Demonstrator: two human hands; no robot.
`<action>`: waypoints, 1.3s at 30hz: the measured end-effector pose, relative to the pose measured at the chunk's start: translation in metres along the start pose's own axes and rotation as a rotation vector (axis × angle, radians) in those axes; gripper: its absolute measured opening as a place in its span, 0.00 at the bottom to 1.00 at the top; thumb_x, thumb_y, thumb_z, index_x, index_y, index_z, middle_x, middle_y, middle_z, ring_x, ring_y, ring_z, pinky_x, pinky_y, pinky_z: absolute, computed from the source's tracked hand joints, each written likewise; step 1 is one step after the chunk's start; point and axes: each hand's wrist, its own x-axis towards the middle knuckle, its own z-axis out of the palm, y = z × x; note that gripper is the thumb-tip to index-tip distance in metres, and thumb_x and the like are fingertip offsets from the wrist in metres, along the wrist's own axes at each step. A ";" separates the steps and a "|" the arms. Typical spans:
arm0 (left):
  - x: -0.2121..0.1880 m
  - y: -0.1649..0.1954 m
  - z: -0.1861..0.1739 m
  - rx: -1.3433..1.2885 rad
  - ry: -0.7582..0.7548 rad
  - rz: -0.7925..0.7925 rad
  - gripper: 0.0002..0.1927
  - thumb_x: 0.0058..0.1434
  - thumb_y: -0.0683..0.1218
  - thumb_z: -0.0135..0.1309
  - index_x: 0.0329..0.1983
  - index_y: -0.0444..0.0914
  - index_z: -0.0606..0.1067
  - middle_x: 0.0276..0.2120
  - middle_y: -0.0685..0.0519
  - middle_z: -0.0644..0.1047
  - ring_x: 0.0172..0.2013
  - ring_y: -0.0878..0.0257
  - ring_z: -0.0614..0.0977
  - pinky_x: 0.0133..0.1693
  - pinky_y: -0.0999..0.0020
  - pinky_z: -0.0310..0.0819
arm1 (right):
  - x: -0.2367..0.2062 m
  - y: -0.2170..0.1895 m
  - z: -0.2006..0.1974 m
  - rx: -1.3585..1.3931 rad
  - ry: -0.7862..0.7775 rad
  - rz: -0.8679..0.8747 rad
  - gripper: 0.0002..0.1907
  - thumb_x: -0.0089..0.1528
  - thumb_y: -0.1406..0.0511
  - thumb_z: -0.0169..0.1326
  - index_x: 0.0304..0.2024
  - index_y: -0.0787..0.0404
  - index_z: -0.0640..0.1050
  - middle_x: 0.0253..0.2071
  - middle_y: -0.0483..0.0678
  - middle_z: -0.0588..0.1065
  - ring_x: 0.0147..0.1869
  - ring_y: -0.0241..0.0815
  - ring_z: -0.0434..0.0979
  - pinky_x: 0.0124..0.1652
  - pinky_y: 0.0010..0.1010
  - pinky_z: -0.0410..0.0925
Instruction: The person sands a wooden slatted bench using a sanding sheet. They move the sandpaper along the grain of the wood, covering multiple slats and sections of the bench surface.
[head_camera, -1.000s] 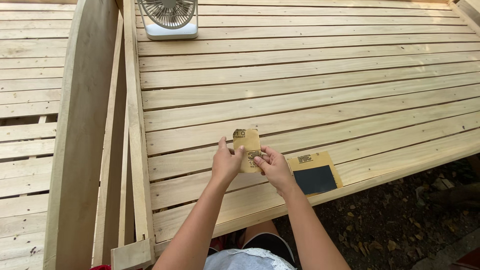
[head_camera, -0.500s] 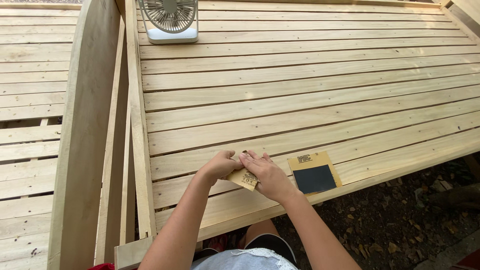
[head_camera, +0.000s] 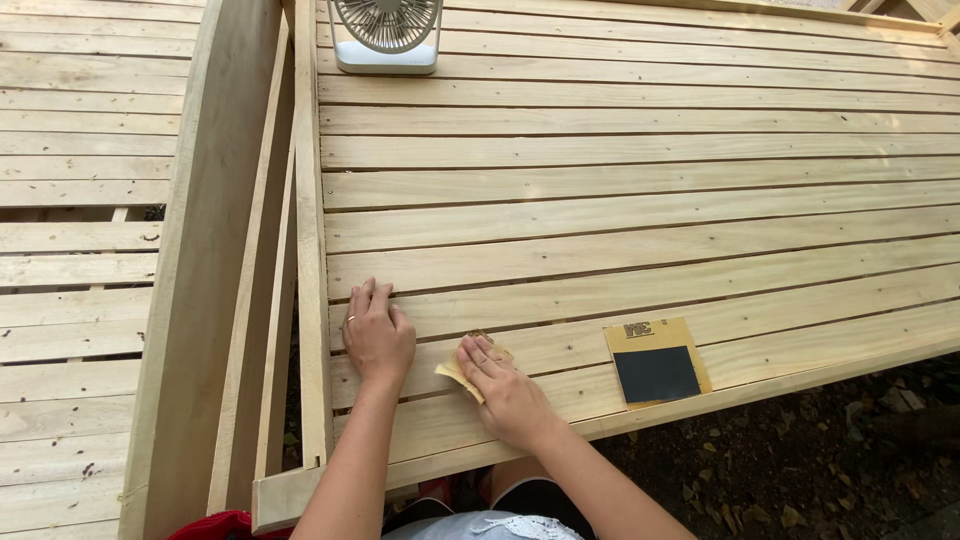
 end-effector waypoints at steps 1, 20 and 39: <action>-0.003 -0.003 0.001 0.050 0.010 0.051 0.22 0.61 0.43 0.48 0.60 0.43 0.76 0.67 0.52 0.70 0.69 0.55 0.66 0.68 0.51 0.54 | -0.010 0.017 -0.018 -0.012 0.000 0.109 0.30 0.62 0.68 0.45 0.68 0.67 0.66 0.73 0.58 0.61 0.77 0.55 0.56 0.70 0.41 0.55; -0.004 -0.006 0.005 0.194 -0.186 0.053 0.27 0.65 0.54 0.41 0.68 0.49 0.67 0.73 0.57 0.60 0.74 0.61 0.54 0.72 0.49 0.35 | -0.023 0.023 -0.055 -0.245 -0.139 0.406 0.26 0.71 0.59 0.39 0.71 0.56 0.63 0.75 0.48 0.58 0.78 0.47 0.52 0.70 0.51 0.49; -0.049 0.015 0.012 0.148 -0.226 0.254 0.28 0.64 0.51 0.44 0.69 0.46 0.67 0.74 0.55 0.58 0.74 0.52 0.52 0.68 0.34 0.30 | 0.015 -0.019 -0.008 -0.215 -0.120 0.432 0.31 0.65 0.60 0.46 0.71 0.50 0.62 0.76 0.41 0.56 0.79 0.45 0.51 0.70 0.66 0.41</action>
